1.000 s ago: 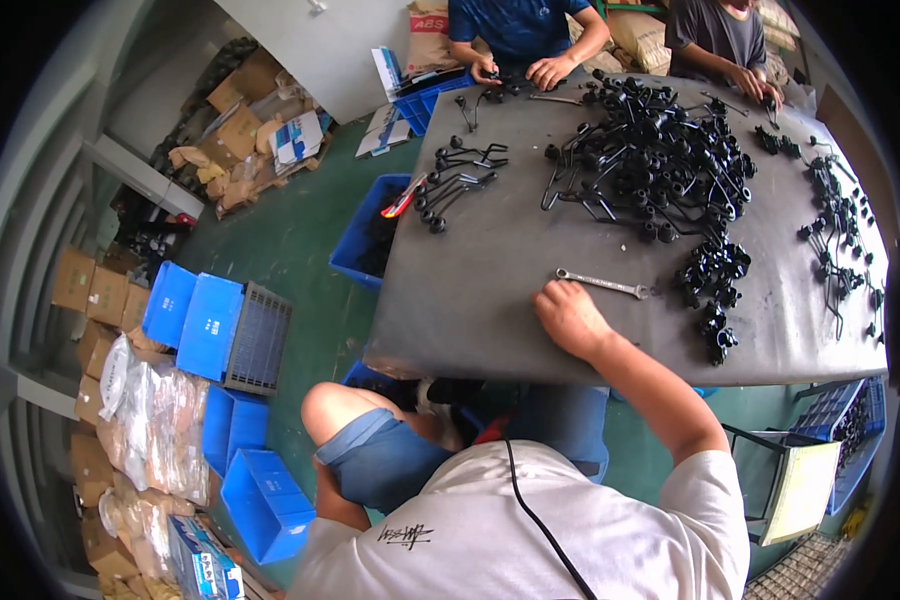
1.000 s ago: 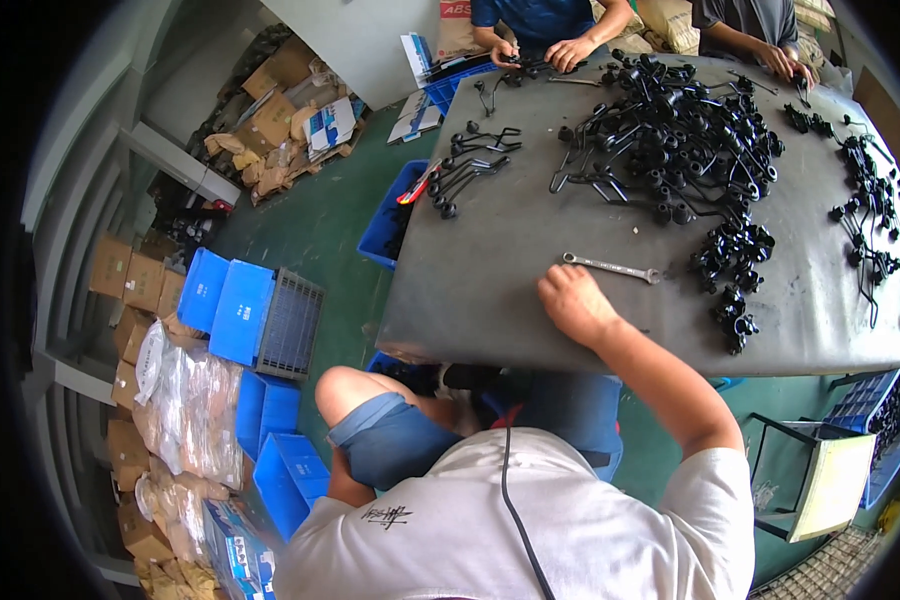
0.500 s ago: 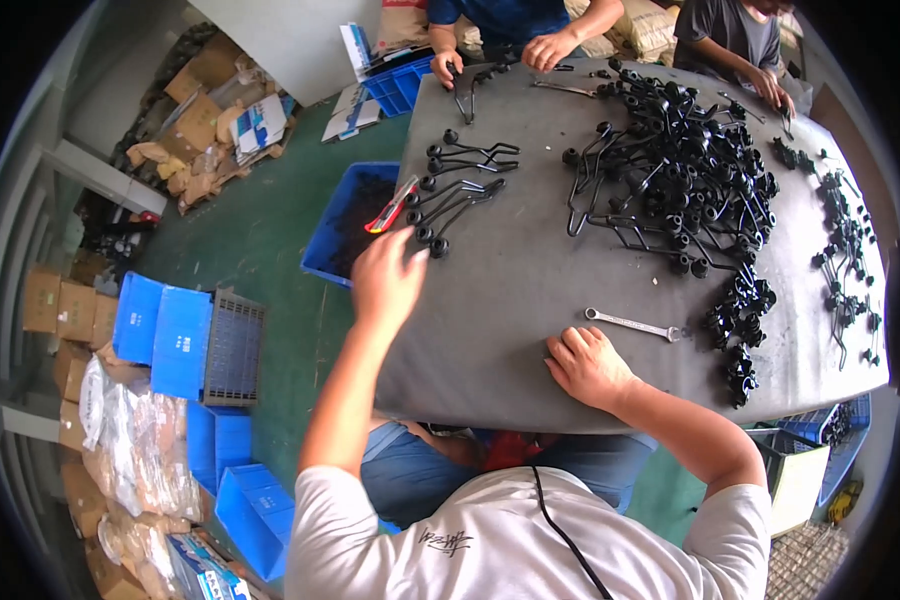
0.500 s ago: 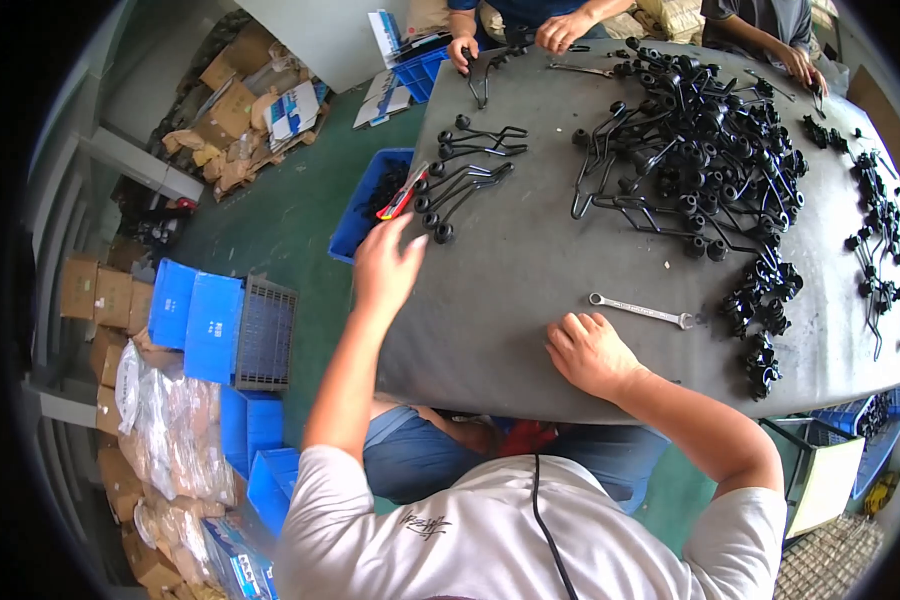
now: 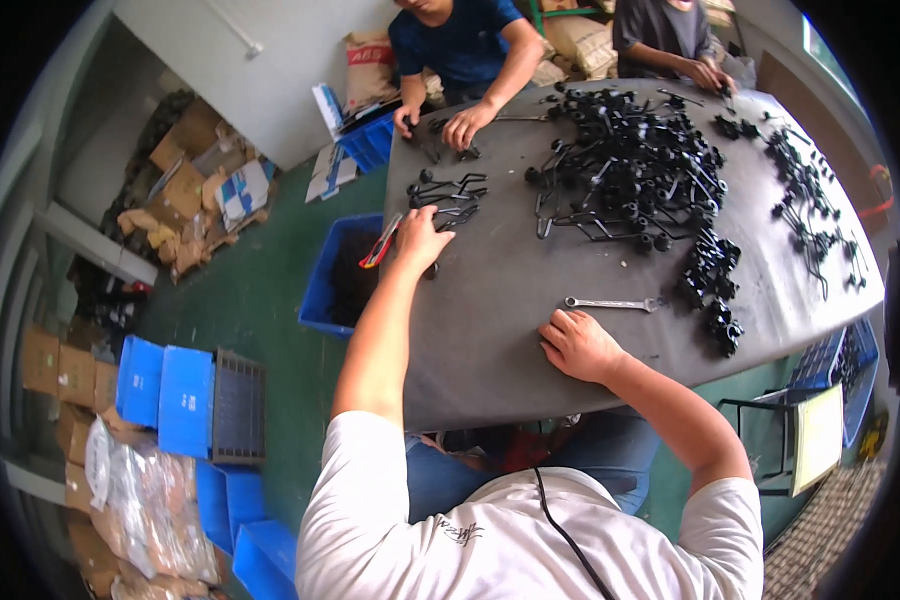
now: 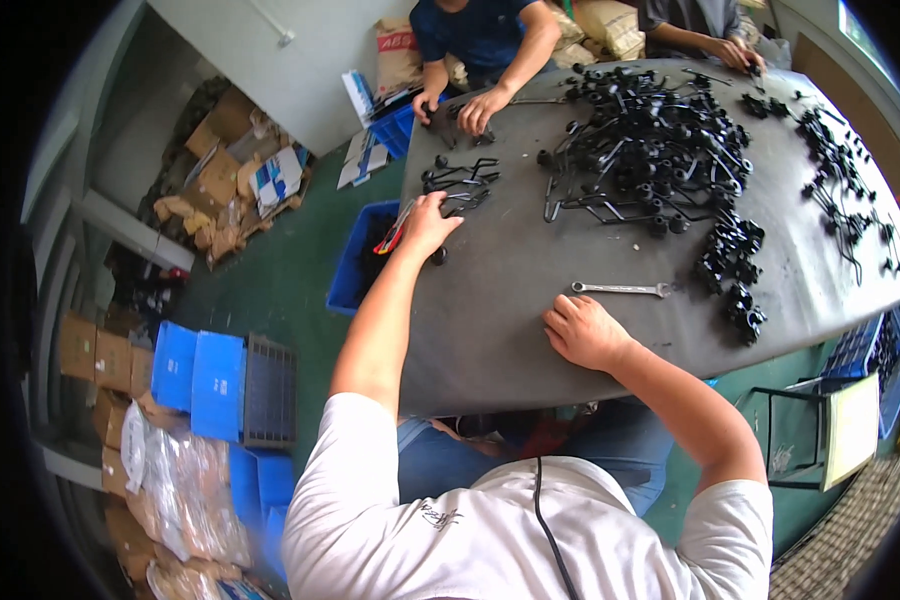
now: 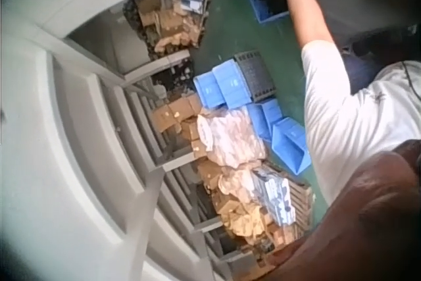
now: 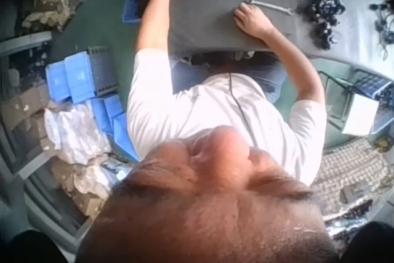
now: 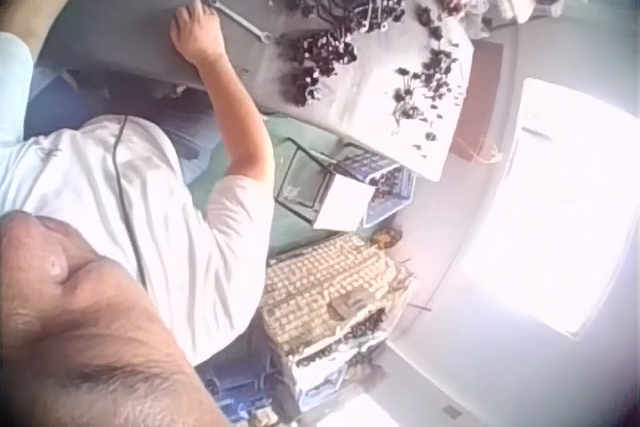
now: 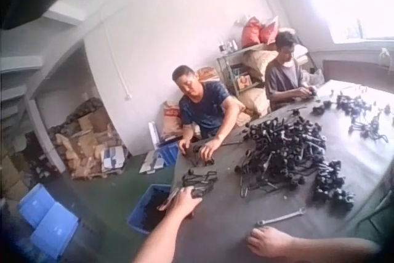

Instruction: Assembling small black mechanical components at a workbench.

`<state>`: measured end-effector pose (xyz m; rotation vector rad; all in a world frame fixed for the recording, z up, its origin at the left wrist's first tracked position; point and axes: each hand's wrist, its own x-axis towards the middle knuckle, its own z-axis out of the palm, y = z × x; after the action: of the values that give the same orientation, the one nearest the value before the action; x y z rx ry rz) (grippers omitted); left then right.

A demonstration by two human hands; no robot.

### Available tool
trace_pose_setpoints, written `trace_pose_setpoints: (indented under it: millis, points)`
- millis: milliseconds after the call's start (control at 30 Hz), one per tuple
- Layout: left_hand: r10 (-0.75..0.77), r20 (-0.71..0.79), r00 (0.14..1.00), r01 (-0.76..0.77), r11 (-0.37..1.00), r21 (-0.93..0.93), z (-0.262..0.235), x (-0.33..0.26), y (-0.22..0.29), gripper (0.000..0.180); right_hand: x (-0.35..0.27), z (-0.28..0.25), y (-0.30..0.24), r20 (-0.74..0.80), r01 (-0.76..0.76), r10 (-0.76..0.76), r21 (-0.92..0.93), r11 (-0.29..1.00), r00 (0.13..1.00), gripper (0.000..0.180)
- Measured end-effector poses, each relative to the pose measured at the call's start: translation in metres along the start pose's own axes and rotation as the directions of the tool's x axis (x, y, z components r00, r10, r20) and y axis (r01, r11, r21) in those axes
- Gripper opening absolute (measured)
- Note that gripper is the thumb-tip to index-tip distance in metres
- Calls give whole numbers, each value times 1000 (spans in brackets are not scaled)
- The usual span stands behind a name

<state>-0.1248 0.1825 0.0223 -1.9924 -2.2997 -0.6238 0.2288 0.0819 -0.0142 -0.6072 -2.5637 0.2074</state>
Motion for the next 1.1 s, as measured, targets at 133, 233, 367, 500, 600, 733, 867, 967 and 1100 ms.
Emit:
trace_pose_setpoints:
  millis: [133, 233, 367, 500, 600, 733, 867, 967, 1100]
  points:
    - [134, -330, 935, -132, 991, 28, -46, -22, 43, 60, -18, 9, 8, -43, -49, 50, 28, 998, 998, 16]
    - [144, -405, 903, -179, 983, -50, -74, -56, 75, 61, -16, 11, 17, -71, -47, 48, 12, 999, 996, 15]
    - [-39, 108, 993, 84, 885, -458, -47, -109, 82, 63, -14, 14, 11, -86, -45, 39, -59, 997, 995, 12]
    - [-100, 301, 949, 252, 812, -527, -5, -162, 81, 67, -34, -7, -16, -335, -274, 215, -142, 951, 917, 20]
    - [-39, 186, 982, 107, 922, -372, 9, -184, 65, 73, -101, -52, 9, -708, -614, 318, -205, 762, 631, 37]
    - [-1, 304, 953, 181, 805, -565, -17, -200, 81, 75, -220, -82, 96, -840, -927, 541, 229, 299, -33, 45]
    - [-16, 226, 974, 138, 834, -534, -12, -210, 78, 69, -178, -68, 154, -666, -859, 744, 346, 376, 58, 57]
    - [-99, 160, 982, 163, 867, -470, 18, -209, 63, 65, -105, -41, 165, -618, -924, 785, 273, 268, 45, 68]
    - [-39, 100, 994, 95, 760, -643, 13, -213, 70, 61, -68, -25, 164, -484, -808, 845, 389, 442, 229, 79]
